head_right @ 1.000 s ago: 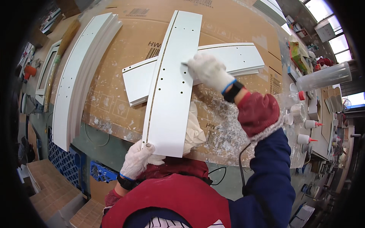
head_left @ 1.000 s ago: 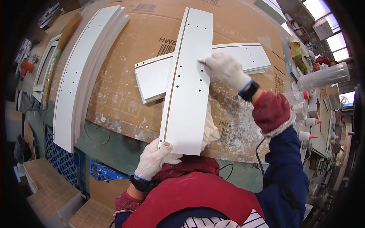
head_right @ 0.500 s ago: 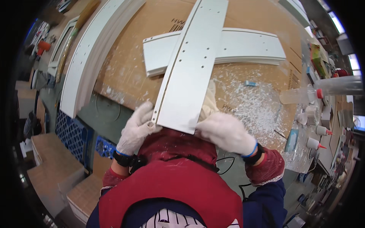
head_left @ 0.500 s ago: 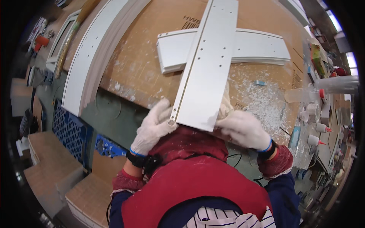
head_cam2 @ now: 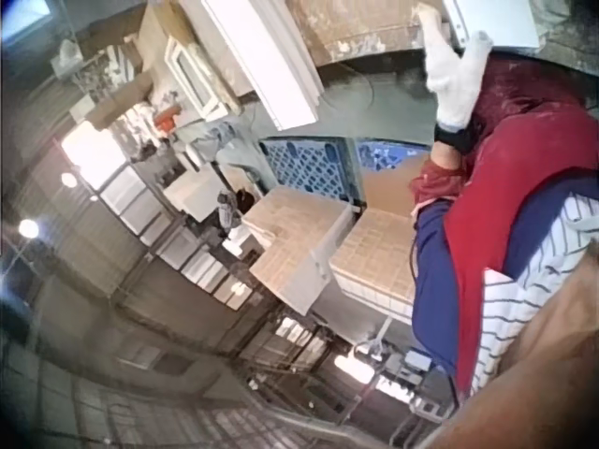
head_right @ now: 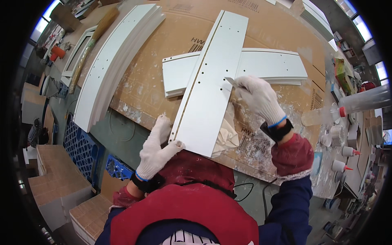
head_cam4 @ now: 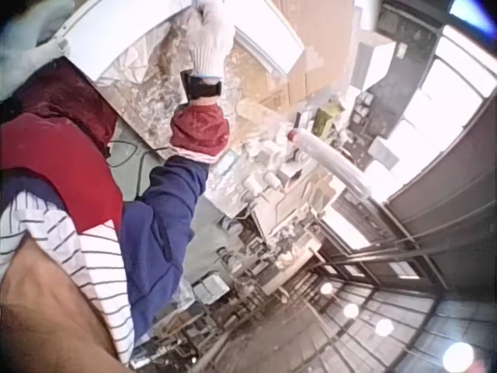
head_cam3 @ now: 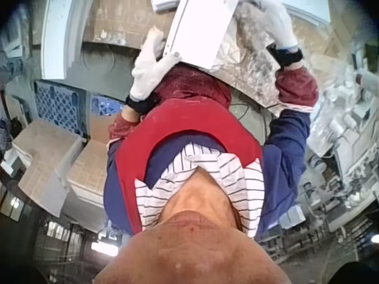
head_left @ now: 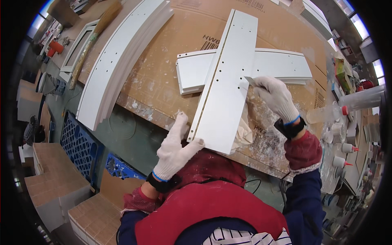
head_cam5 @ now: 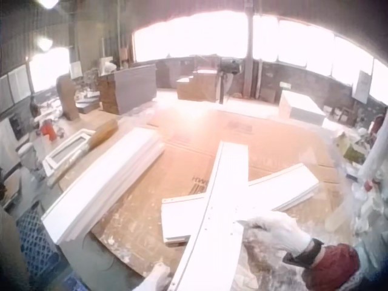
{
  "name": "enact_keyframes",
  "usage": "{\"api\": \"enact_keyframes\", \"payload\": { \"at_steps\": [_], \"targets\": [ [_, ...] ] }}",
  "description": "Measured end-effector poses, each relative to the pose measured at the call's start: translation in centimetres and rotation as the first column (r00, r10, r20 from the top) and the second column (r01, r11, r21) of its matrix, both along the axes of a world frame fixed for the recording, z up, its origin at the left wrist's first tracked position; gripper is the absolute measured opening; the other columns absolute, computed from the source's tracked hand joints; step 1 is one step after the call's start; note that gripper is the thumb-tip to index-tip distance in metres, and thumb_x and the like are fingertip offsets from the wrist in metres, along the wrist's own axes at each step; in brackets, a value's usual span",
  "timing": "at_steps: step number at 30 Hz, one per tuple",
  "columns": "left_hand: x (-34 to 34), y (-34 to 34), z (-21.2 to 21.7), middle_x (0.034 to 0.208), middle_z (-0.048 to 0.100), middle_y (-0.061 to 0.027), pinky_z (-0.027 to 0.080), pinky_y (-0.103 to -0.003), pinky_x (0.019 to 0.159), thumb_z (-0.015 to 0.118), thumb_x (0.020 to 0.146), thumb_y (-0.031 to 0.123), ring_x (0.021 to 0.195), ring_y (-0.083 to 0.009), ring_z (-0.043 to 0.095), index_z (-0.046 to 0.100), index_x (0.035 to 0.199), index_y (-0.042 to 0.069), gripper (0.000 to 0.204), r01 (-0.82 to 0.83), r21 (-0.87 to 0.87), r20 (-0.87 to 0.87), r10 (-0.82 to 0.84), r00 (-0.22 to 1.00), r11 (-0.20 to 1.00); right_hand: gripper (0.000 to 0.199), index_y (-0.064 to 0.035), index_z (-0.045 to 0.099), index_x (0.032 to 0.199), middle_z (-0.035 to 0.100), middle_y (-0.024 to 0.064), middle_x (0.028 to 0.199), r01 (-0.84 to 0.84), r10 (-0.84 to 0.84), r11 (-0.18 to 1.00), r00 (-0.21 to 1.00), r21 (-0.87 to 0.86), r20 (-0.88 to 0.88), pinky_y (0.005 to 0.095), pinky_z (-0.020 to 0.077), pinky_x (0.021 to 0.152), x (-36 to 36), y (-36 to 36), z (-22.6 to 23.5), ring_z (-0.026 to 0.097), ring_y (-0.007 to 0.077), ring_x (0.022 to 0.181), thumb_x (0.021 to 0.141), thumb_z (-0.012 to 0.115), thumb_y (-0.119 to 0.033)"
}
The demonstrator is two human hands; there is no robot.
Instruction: The person wipes the surface of white rectangular panels with a cloth. They handle the panels one at a time, lifting them from a stack, wiping them, and placing them back down. The person uses a small blue tool to scrape or clean the edges of the panels.
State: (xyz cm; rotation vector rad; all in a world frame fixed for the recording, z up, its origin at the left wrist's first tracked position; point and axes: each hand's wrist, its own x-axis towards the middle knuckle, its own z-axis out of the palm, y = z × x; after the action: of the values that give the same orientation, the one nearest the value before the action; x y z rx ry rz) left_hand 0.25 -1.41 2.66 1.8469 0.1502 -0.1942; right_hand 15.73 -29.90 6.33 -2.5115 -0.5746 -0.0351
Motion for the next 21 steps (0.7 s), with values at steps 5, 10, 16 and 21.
{"api": "enact_keyframes", "payload": {
  "at_steps": [5,10,16,21],
  "targets": [
    [2.0,0.2,-1.1,0.095,0.063,-0.0062,0.053,-0.024,0.064,0.06,0.092,0.023,0.076,-0.0087,0.06,0.043,0.131,0.001,0.048,-0.04,-0.543,-0.359,-0.188,0.914,0.839,0.017,-0.0086,0.066,0.091,0.066,0.018,0.083,-0.008,0.022,0.985,0.996,-0.172,0.082,0.045,0.0506,0.07,11.1,2.3,-0.9,0.064,0.0377,0.082,0.082,0.059,-0.022],
    [2.3,0.9,-1.3,0.089,0.06,-0.0064,0.054,-0.026,0.062,0.06,0.093,0.029,0.069,-0.0117,0.062,0.05,0.117,0.0,0.039,0.018,-0.627,-0.453,-0.383,0.805,0.779,0.019,-0.011,0.065,0.097,0.066,0.0195,0.09,0.192,-0.14,0.916,0.976,-0.352,0.169,0.0481,0.0509,0.077,21.4,3.1,-2.1,0.064,0.0386,0.09,0.085,0.055,-0.021],
    [3.1,0.9,-0.9,0.091,0.056,-0.0062,0.053,-0.027,0.066,0.062,0.091,0.022,0.074,-0.0124,0.059,0.048,0.117,-0.001,0.037,-0.103,-0.717,-0.525,-0.437,0.73,0.689,0.016,-0.0098,0.062,0.099,0.065,0.0166,0.091,0.143,-0.027,0.858,0.972,-0.493,0.235,0.0444,0.0506,0.074,26.1,4.0,-3.3,0.063,0.0366,0.088,0.088,0.053,-0.018],
    [3.7,0.9,-0.8,0.092,0.055,-0.0054,0.052,-0.027,0.067,0.061,0.091,0.019,0.076,-0.0114,0.058,0.047,0.117,-0.002,0.036,-0.104,-0.711,-0.566,-0.477,0.673,0.696,0.021,-0.0059,0.061,0.105,0.062,0.0155,0.099,-0.141,0.241,0.901,0.949,-0.41,0.204,0.043,0.0491,0.084,20.2,6.1,-2.4,0.06,0.0345,0.097,0.088,0.049,-0.009]
  ]
}}
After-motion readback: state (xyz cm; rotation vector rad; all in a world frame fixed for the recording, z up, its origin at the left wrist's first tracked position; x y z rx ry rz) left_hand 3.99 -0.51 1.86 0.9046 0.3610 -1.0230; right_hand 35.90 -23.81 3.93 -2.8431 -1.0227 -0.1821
